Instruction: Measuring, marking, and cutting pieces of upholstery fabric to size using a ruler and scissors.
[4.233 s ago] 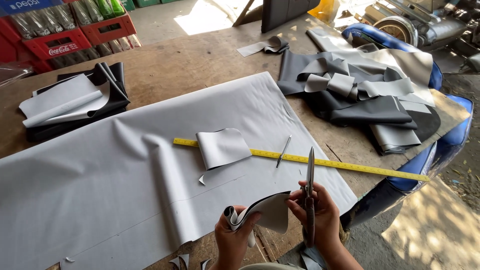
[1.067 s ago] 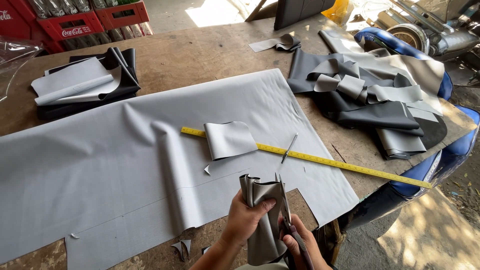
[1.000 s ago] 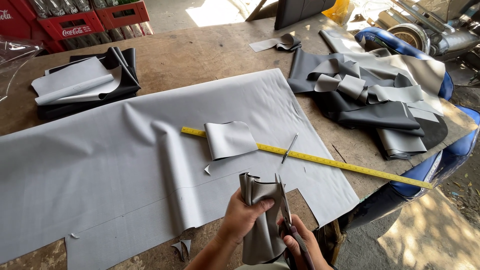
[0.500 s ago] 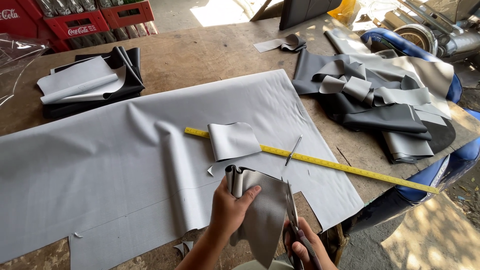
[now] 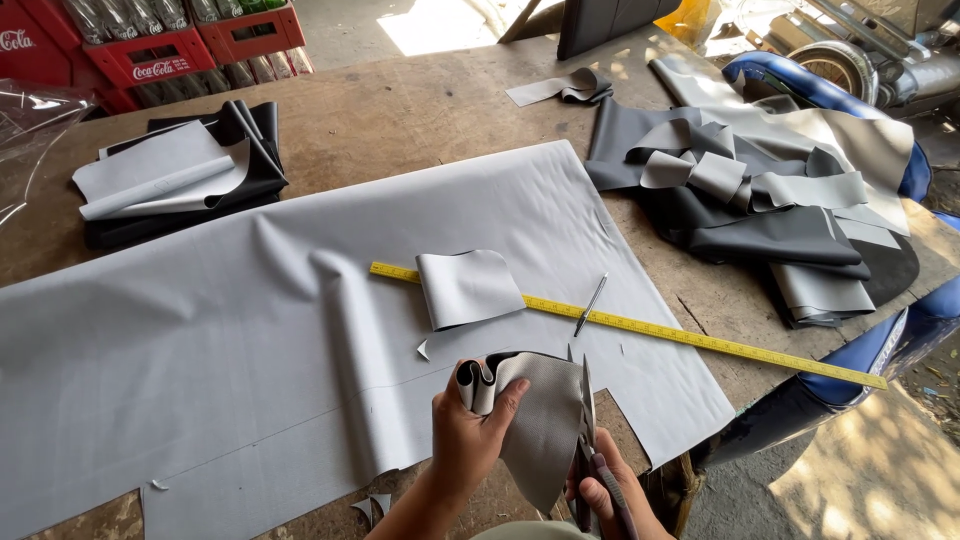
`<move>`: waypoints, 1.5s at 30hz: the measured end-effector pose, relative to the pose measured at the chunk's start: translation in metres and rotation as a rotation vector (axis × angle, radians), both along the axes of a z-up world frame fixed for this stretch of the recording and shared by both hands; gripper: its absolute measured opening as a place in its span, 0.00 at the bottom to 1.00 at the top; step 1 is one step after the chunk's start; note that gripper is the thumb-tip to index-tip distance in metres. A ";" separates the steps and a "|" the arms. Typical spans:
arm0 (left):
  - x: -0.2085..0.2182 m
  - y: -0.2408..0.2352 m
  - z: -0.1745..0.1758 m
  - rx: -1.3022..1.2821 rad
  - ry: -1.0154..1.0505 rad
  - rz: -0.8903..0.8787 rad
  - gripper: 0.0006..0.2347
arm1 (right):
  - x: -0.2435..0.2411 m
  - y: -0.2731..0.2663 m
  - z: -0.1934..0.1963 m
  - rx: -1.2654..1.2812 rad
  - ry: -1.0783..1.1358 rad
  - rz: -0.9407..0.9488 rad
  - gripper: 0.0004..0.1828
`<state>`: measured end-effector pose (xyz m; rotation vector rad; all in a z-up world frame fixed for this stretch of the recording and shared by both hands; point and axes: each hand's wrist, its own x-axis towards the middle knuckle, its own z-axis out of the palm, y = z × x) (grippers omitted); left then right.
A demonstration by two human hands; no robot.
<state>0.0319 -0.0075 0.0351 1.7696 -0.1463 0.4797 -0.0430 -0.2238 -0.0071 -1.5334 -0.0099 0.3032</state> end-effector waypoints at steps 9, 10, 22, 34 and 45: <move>0.003 -0.004 -0.010 0.033 -0.096 -0.017 0.13 | -0.004 0.002 -0.008 0.082 -0.051 -0.049 0.35; 0.003 -0.004 -0.008 0.033 -0.096 -0.017 0.13 | -0.005 0.003 -0.009 0.083 -0.051 -0.050 0.35; 0.011 0.010 0.000 0.044 -0.030 -0.046 0.11 | -0.009 -0.001 0.010 0.059 -0.082 0.001 0.37; 0.022 0.030 0.016 0.153 0.075 -0.216 0.18 | -0.018 -0.020 -0.004 -0.192 -0.064 0.000 0.30; 0.012 0.017 0.032 0.147 0.003 -0.354 0.13 | -0.001 -0.027 0.020 -0.186 -0.178 0.032 0.41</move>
